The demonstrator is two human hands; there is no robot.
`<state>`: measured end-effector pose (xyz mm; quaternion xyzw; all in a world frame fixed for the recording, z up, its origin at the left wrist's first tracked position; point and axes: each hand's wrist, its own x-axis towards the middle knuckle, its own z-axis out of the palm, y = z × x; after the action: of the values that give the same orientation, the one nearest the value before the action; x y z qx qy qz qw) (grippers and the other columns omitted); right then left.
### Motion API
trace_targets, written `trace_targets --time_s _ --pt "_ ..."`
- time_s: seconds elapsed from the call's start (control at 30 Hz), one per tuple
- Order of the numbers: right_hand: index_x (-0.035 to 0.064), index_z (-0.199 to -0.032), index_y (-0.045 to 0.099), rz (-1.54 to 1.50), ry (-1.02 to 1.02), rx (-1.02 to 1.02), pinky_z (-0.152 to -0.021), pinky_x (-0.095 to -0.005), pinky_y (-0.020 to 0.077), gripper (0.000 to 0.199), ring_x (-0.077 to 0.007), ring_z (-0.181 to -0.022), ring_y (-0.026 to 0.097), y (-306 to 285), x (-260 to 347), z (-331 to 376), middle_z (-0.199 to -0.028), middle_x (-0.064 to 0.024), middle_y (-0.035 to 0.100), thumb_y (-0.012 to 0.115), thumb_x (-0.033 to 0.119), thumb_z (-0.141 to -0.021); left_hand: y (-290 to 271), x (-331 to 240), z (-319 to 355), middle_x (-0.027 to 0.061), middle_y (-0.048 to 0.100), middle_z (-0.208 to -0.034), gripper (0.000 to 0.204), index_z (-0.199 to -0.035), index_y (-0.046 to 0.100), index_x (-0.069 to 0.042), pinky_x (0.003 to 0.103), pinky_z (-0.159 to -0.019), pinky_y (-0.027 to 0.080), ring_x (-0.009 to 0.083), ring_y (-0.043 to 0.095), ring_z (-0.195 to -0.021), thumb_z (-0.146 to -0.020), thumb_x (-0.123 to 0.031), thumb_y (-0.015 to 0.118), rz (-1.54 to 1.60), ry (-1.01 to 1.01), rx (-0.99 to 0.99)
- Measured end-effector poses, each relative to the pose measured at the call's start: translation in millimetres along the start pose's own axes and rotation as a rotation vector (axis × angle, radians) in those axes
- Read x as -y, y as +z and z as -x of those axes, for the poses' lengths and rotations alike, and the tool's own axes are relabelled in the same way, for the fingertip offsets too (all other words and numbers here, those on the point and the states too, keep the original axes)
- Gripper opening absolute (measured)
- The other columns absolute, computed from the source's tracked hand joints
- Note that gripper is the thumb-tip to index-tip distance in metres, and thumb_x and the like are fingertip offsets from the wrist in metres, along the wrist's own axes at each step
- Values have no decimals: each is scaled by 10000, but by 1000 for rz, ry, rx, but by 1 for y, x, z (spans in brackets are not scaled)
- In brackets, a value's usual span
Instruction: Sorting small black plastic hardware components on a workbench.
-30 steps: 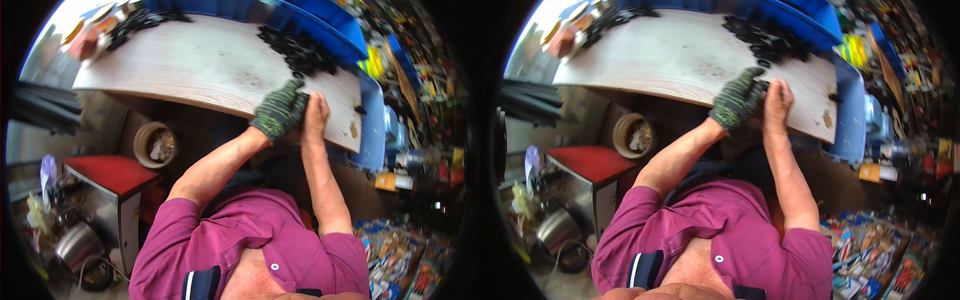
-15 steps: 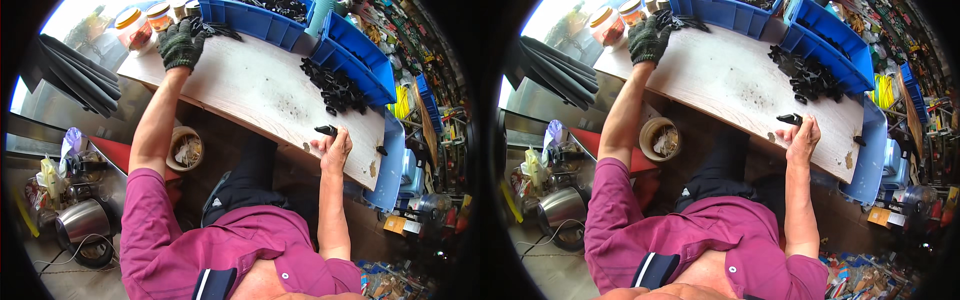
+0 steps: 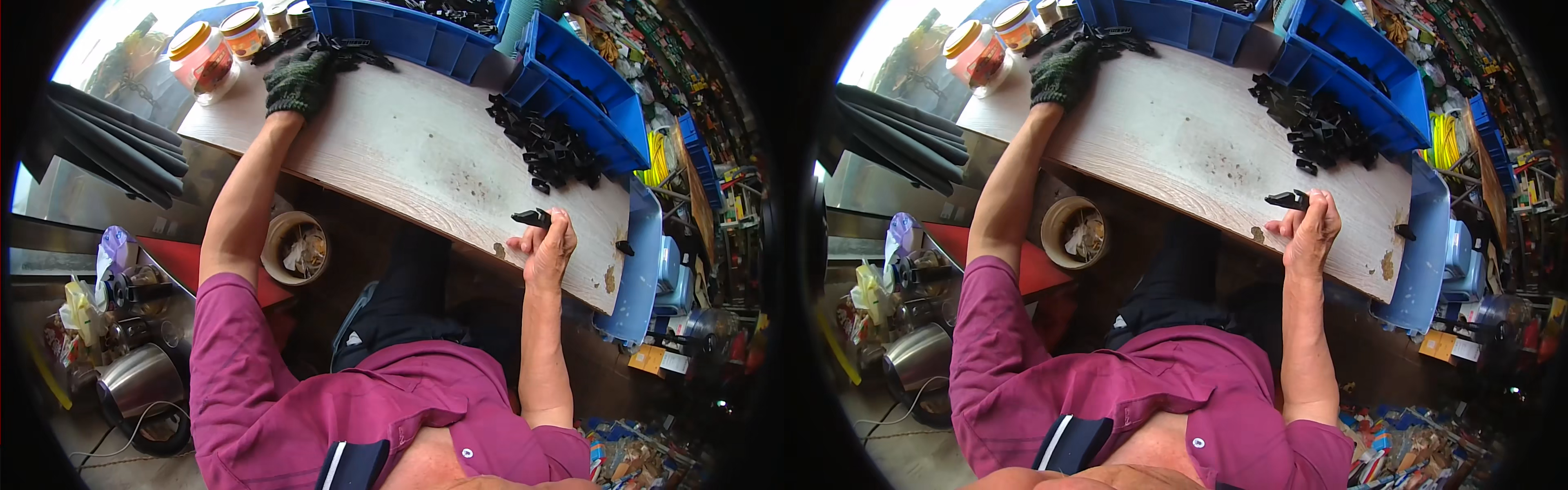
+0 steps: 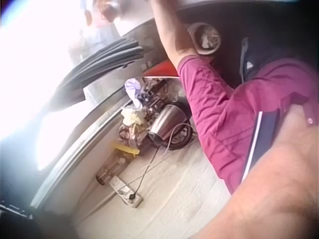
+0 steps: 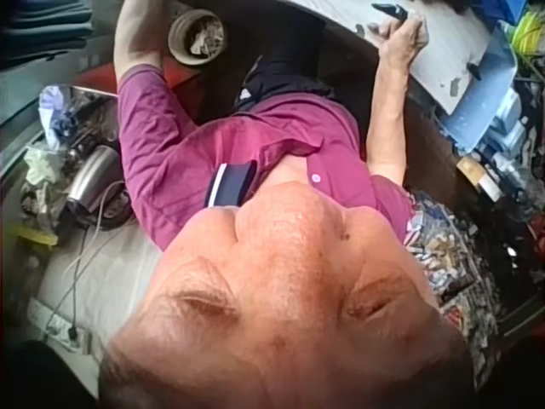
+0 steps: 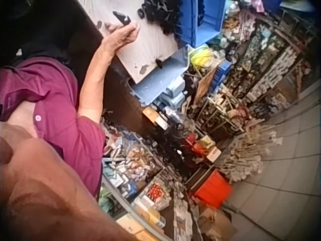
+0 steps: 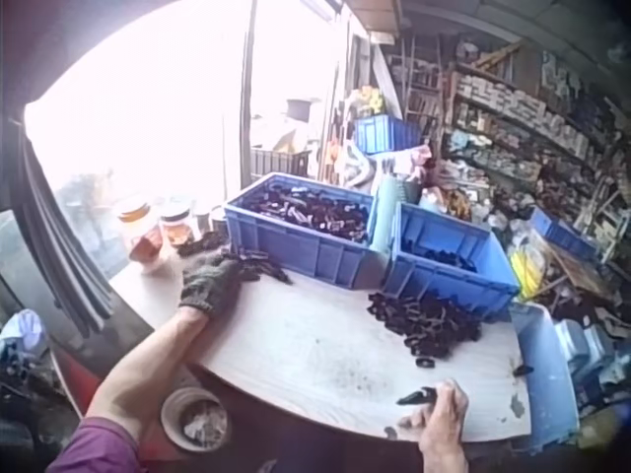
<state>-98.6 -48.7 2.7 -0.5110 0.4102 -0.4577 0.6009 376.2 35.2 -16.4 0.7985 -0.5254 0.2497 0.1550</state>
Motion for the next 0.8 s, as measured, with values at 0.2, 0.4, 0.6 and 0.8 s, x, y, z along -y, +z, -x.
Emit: trace_targets --time_s 0.2,0.4,0.6,0.8 --pt "78 -909 562 -13 2 -23 -409 -356 547 298 -110 -408 391 -5 0 0 -484 12 318 527 367 -977 -19 -79 20 85 583 -1332 351 -1258 636 -230 508 -970 440 375 570 -1136 -910 -255 594 170 75 6" --pt "71 -904 542 -77 7 27 -470 -412 578 284 -127 -416 393 -11 -1 0 -490 -7 347 518 342 -983 -38 -111 32 136 620 -1239 512 -1267 622 -125 477 -974 446 356 576 -1114 -781 -222 752 431 98 -164" --pt "100 -848 529 -99 3 50 -467 -410 581 260 -121 -416 385 -10 1 1 -501 -8 384 529 324 -980 -46 -69 60 159 650 -1181 411 -1240 636 -95 436 -958 498 360 623 -1080 -831 -66 651 388 65 -64" --pt "125 -807 514 -115 16 26 -467 -403 584 255 -112 -415 378 -14 3 3 -500 3 372 536 313 -977 -52 -88 63 143 669 -1161 308 -1207 655 -130 475 -877 521 360 634 -1033 -903 -127 609 198 103 80"
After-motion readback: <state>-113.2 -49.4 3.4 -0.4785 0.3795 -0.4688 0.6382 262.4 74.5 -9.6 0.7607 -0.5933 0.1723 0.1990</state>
